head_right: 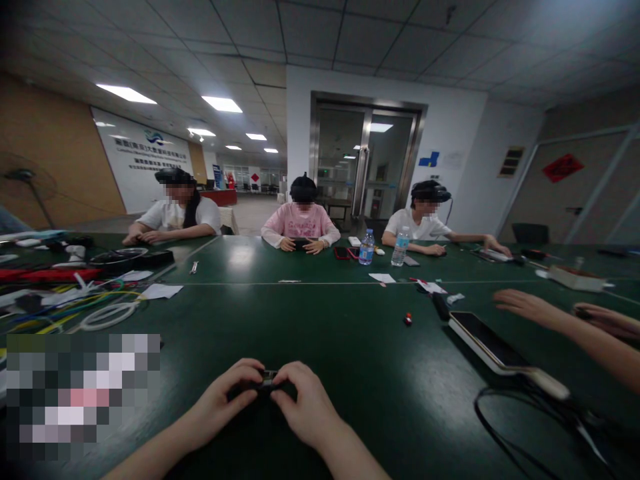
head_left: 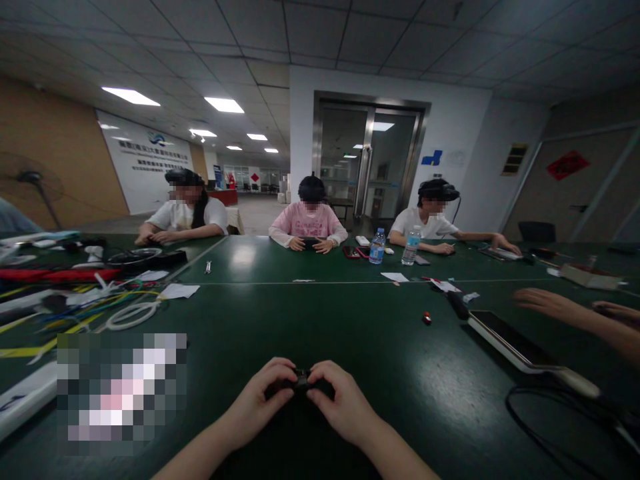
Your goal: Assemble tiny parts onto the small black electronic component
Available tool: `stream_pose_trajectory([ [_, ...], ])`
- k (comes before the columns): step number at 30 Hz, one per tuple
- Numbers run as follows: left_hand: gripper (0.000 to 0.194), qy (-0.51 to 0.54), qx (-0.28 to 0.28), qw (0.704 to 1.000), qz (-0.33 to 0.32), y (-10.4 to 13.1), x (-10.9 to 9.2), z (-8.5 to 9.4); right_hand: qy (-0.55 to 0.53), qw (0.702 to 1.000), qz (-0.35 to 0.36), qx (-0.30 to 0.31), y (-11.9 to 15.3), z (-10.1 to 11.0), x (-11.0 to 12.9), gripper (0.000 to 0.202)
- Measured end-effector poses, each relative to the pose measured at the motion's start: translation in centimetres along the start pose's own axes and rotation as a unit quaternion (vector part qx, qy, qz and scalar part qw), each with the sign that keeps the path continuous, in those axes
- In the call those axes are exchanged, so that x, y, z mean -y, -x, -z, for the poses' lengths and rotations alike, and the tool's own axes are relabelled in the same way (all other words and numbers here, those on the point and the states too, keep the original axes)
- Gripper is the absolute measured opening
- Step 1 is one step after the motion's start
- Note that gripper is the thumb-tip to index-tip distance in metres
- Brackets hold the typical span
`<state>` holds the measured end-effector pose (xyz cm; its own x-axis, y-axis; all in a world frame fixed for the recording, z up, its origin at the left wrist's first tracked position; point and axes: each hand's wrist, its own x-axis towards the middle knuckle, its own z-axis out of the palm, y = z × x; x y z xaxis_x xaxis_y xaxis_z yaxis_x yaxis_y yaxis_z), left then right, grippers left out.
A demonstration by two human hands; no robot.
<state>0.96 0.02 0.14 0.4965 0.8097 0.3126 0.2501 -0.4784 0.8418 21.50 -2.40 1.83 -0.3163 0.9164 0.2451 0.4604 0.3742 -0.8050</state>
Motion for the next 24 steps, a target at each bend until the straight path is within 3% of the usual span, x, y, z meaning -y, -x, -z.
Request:
stream_pose_trajectory([
  [12, 0.01, -0.009, 0.014, 1.0, 0.014, -0.07, -0.79, 0.14, 0.002, 1.0, -0.009, 0.017, 0.11, 0.16, 0.34, 0.013],
  [16, 0.01, -0.01, 0.015, 1.0, 0.019, -0.02, -0.91, 0.18, 0.004, 1.0, -0.023, 0.012, 0.13, 0.26, 0.52, 0.024],
  [24, 0.009, -0.014, 0.0, 1.0, 0.017, 0.0, -0.48, -0.03, -0.004, 1.0, 0.016, 0.006, 0.03, 0.11, 0.04, 0.028],
])
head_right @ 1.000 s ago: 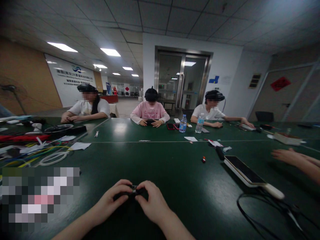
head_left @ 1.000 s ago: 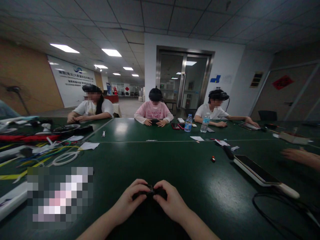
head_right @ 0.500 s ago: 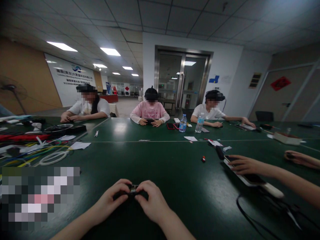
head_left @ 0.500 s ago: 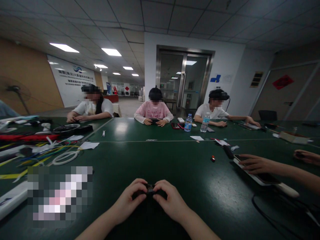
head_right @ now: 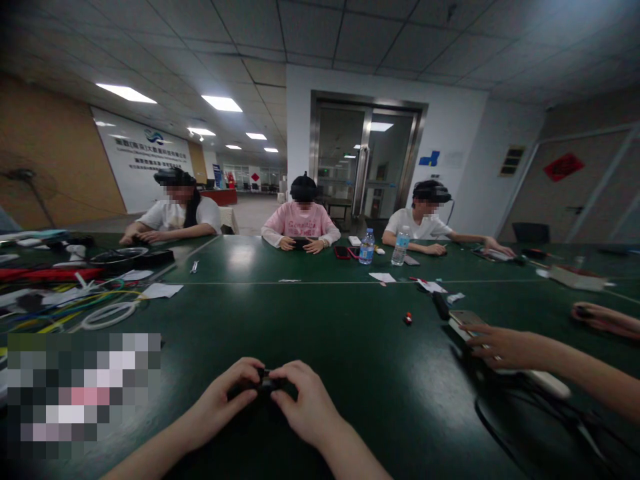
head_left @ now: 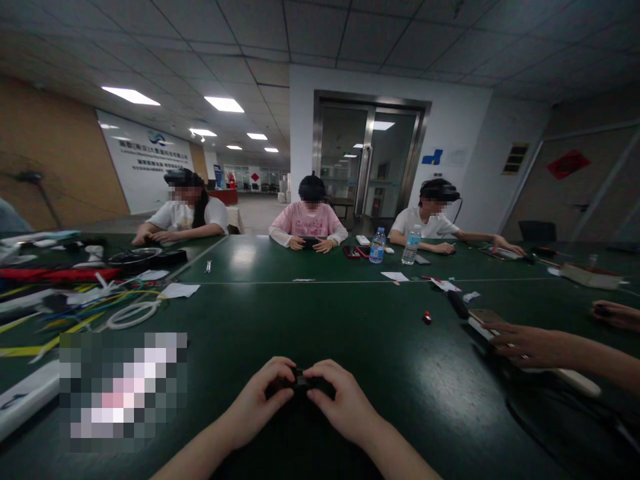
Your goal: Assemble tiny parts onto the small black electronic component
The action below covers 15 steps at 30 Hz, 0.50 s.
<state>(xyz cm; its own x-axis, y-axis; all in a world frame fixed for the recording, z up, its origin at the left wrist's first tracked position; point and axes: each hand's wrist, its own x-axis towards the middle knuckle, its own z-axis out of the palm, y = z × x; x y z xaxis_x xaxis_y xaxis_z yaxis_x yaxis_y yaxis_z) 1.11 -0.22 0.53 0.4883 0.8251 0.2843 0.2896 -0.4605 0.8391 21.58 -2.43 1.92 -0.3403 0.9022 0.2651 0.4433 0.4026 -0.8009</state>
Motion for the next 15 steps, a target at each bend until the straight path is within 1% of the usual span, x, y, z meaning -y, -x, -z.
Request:
stream_pose_trajectory([
  [4, 0.016, 0.012, -0.005, 1.0, -0.007, -0.05, 0.42, -0.08, -0.009, 1.0, 0.008, -0.004, -0.06, -0.1, -0.16, 0.028],
  [7, 0.02, 0.015, 0.001, 1.0, -0.013, -0.08, 0.46, -0.02, -0.003, 1.0, 0.001, -0.002, -0.05, -0.06, -0.02, 0.027],
  [11, 0.021, 0.017, 0.011, 1.0, -0.006, -0.06, 0.12, 0.11, 0.004, 1.0, -0.021, -0.006, -0.02, 0.03, 0.23, 0.026],
  [15, 0.022, 0.018, 0.014, 1.0, 0.002, 0.01, -0.07, 0.13, 0.006, 1.0, -0.015, 0.0, -0.04, 0.14, 0.32, 0.022],
])
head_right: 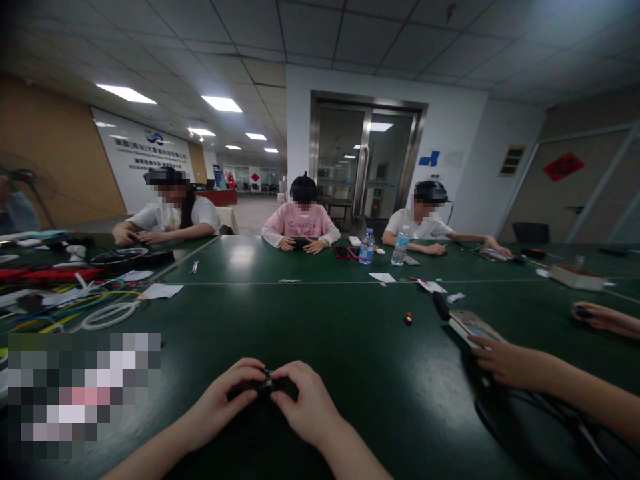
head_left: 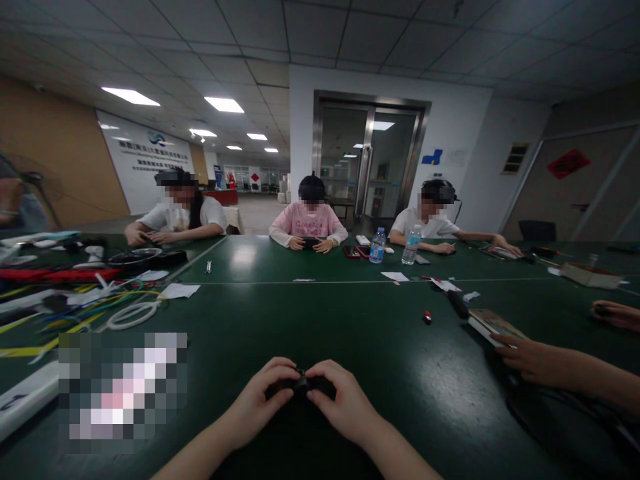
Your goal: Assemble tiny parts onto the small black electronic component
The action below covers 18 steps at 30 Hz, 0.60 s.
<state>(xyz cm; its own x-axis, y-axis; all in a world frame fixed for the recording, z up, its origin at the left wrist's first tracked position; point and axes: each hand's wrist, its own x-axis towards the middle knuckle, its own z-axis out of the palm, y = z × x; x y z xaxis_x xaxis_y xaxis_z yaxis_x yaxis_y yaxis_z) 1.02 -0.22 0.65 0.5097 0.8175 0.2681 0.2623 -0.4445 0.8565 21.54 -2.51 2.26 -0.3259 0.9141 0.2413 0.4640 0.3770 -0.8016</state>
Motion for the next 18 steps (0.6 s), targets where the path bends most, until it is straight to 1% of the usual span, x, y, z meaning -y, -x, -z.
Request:
stream_pose_trajectory([
  [4, 0.021, -0.002, -0.009, 1.0, 0.001, 0.04, 0.08, -0.08, -0.007, 1.0, 0.005, 0.004, 0.03, 0.07, -0.05, 0.021],
  [10, 0.027, -0.013, -0.009, 1.0, 0.005, 0.05, 0.15, -0.09, -0.013, 1.0, 0.006, -0.003, -0.03, -0.06, -0.35, 0.023],
  [13, 0.025, -0.017, -0.002, 1.0, 0.001, -0.01, 0.05, -0.02, -0.01, 1.0, 0.01, -0.007, -0.07, -0.13, -0.41, 0.024],
  [18, 0.019, -0.018, -0.006, 1.0, -0.004, -0.12, 0.07, -0.02, -0.005, 1.0, 0.007, -0.011, -0.04, -0.11, -0.3, 0.031],
])
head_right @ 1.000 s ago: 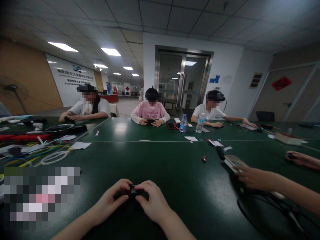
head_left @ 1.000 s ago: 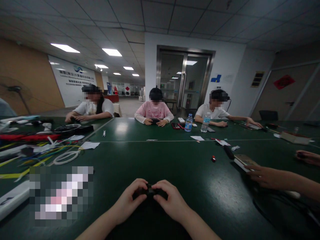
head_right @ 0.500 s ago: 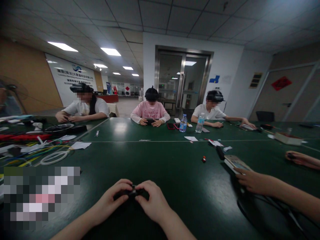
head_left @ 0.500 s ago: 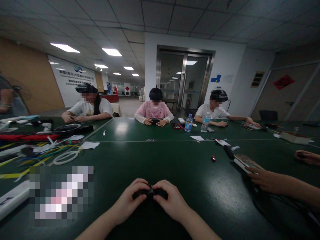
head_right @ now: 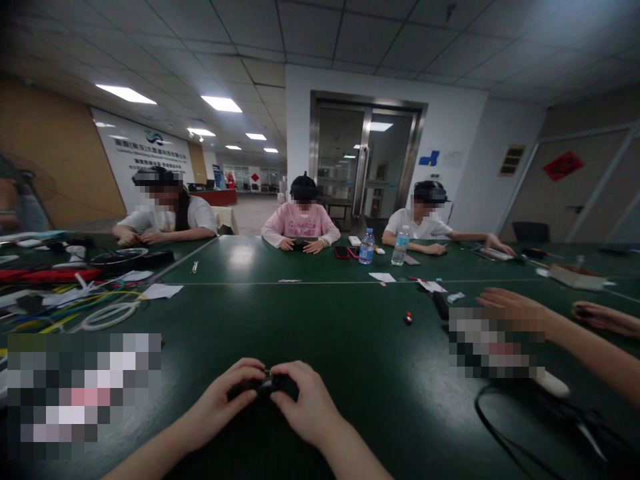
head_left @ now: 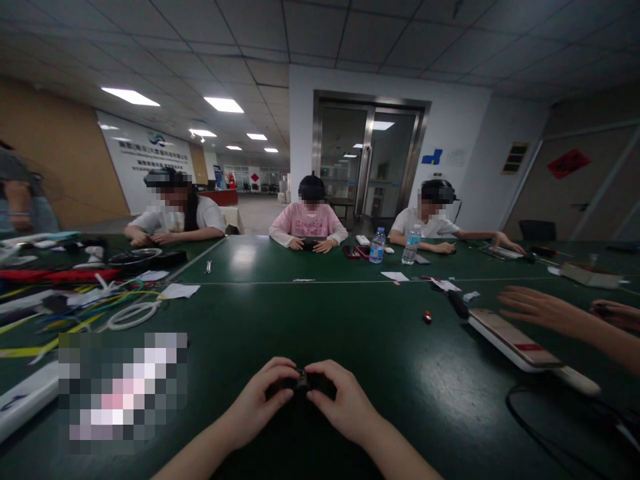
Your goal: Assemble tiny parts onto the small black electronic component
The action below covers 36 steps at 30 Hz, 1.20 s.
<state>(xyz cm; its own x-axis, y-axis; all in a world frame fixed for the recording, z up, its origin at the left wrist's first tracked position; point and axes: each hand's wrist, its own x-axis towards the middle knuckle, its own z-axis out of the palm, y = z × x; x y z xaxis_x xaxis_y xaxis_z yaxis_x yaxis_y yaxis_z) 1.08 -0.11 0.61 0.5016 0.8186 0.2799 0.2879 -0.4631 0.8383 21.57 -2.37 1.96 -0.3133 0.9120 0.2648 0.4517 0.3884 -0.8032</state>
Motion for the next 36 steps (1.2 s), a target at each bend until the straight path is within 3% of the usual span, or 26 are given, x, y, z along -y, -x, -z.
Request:
stream_pose_trajectory([
  [18, 0.024, 0.005, 0.009, 1.0, 0.013, 0.1, -0.6, 0.1, -0.009, 1.0, -0.001, 0.015, 0.1, 0.3, 0.3, 0.027],
  [33, 0.019, 0.004, -0.002, 1.0, 0.003, 0.2, 0.5, -0.2, -0.009, 1.0, 0.01, 0.012, 0.1, 0.2, 0.1, 0.031],
  [36, 0.027, 0.002, -0.002, 1.0, 0.008, 0.1, 0.3, -0.2, -0.012, 1.0, 0.002, 0.019, 0.1, 0.2, 0.1, 0.03],
])
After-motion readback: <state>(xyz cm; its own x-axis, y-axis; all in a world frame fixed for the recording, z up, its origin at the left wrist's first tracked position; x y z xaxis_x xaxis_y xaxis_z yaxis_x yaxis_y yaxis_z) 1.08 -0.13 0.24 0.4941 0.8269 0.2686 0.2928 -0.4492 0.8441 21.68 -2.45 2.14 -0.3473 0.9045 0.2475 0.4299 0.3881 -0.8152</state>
